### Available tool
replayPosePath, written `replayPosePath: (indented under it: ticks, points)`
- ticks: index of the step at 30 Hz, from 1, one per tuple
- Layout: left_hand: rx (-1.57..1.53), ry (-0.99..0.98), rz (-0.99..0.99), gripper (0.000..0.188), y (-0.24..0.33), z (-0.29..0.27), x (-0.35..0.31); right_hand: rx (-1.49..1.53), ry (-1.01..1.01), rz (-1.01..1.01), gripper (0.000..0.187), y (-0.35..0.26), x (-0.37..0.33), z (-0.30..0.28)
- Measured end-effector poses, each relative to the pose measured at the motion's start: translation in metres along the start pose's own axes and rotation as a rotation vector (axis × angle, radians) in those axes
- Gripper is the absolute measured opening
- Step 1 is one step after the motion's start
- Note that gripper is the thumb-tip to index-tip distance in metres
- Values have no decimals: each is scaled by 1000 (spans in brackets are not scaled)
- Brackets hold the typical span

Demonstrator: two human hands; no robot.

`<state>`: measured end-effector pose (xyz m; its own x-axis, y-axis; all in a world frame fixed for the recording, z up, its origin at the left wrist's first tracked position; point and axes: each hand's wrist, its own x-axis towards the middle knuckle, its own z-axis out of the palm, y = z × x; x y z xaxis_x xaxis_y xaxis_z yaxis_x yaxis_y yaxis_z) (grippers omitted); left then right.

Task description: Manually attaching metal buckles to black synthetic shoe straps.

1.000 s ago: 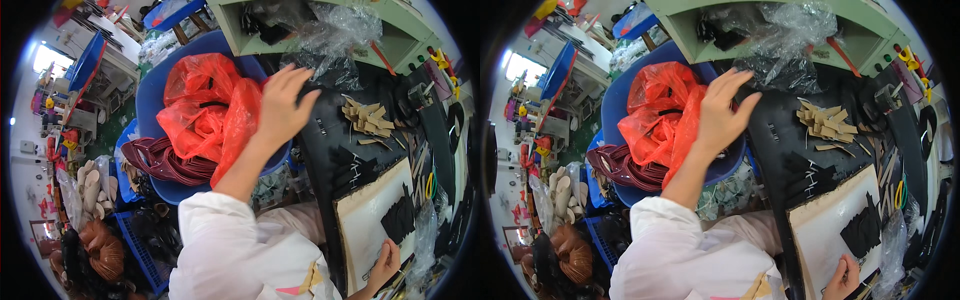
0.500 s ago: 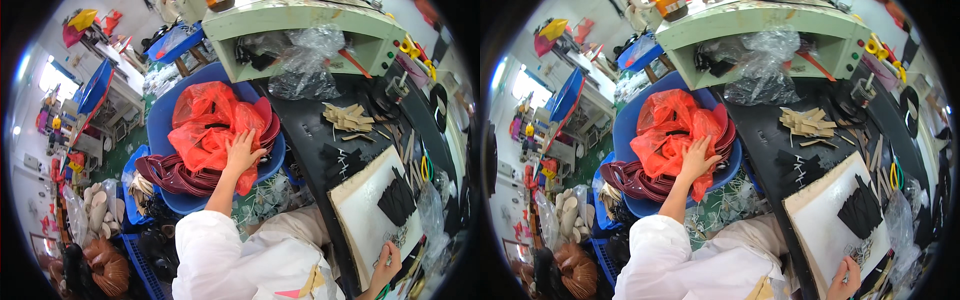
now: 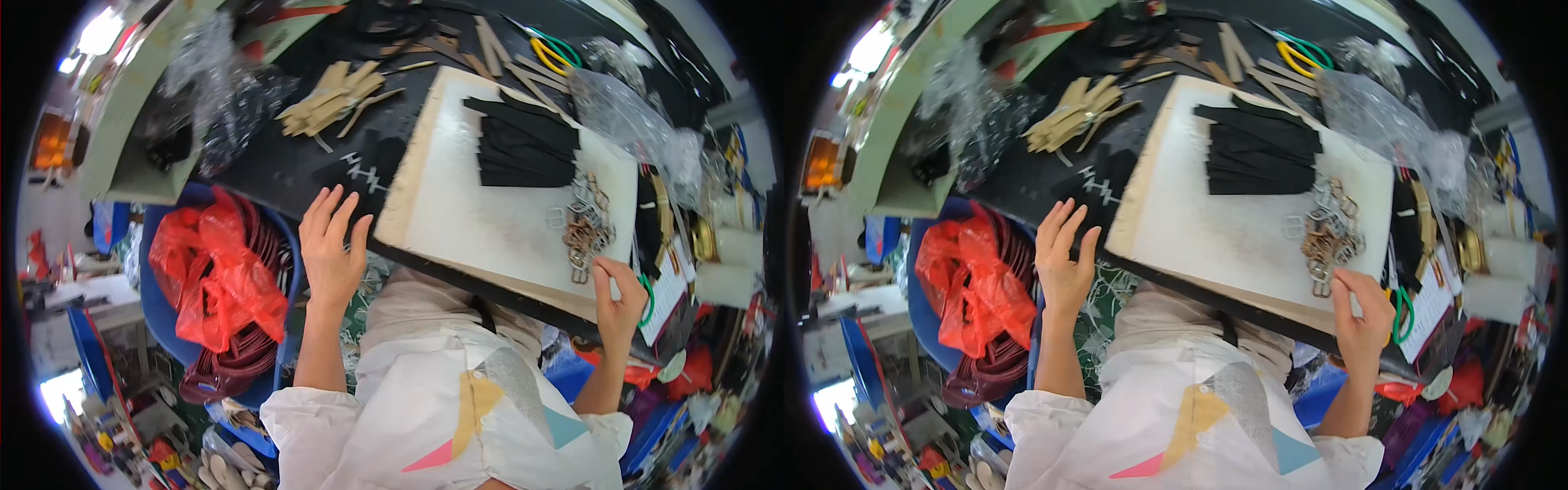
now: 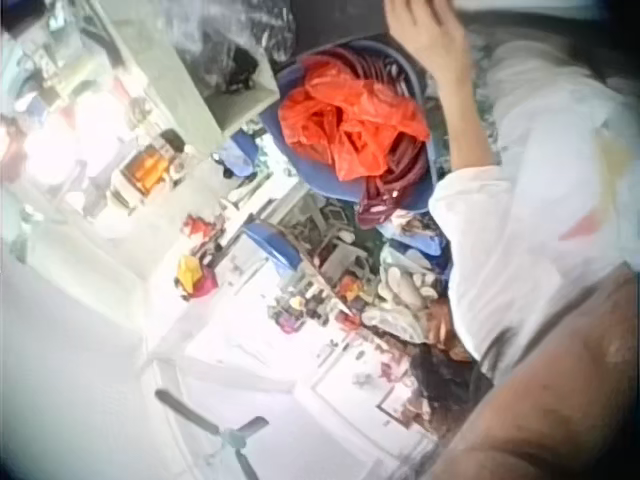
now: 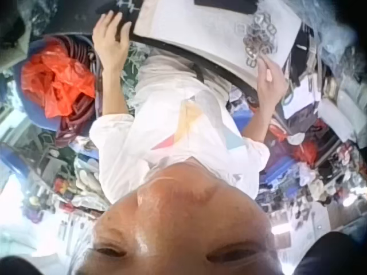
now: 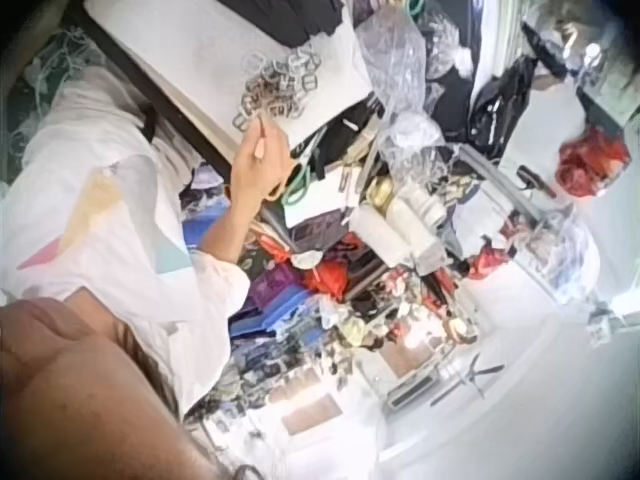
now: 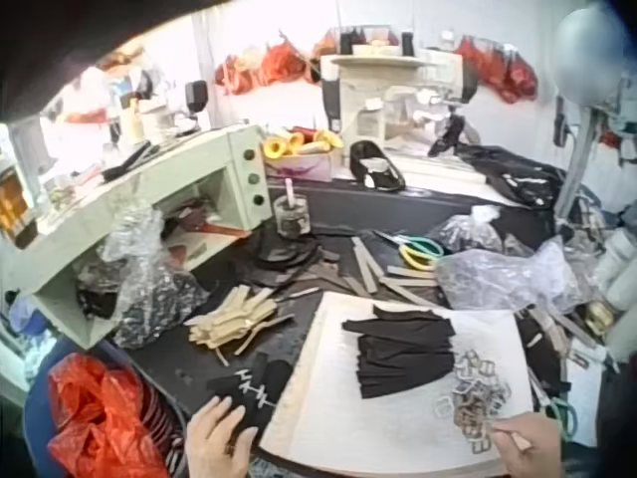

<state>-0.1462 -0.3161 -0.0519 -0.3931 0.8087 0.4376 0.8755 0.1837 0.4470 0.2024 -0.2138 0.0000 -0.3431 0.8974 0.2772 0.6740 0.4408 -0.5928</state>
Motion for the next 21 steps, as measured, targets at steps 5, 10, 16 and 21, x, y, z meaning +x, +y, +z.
replayPosePath:
  ticks: [5, 10, 16, 21]
  points:
    - [227, -130, 128, 40, 7, 42, 25, 13, -13, -80, 15, 0, 26, 0]
    - [344, -300, 141, 37, -7, 49, 29, 12, 4, -153, 14, 14, 49, 9]
    - [322, -180, 247, 33, 35, 46, 37, -14, 13, -268, 11, 28, 80, 39]
    - [15, -211, 349, 29, 79, 58, 49, -12, 143, -561, 14, 13, 147, 94]
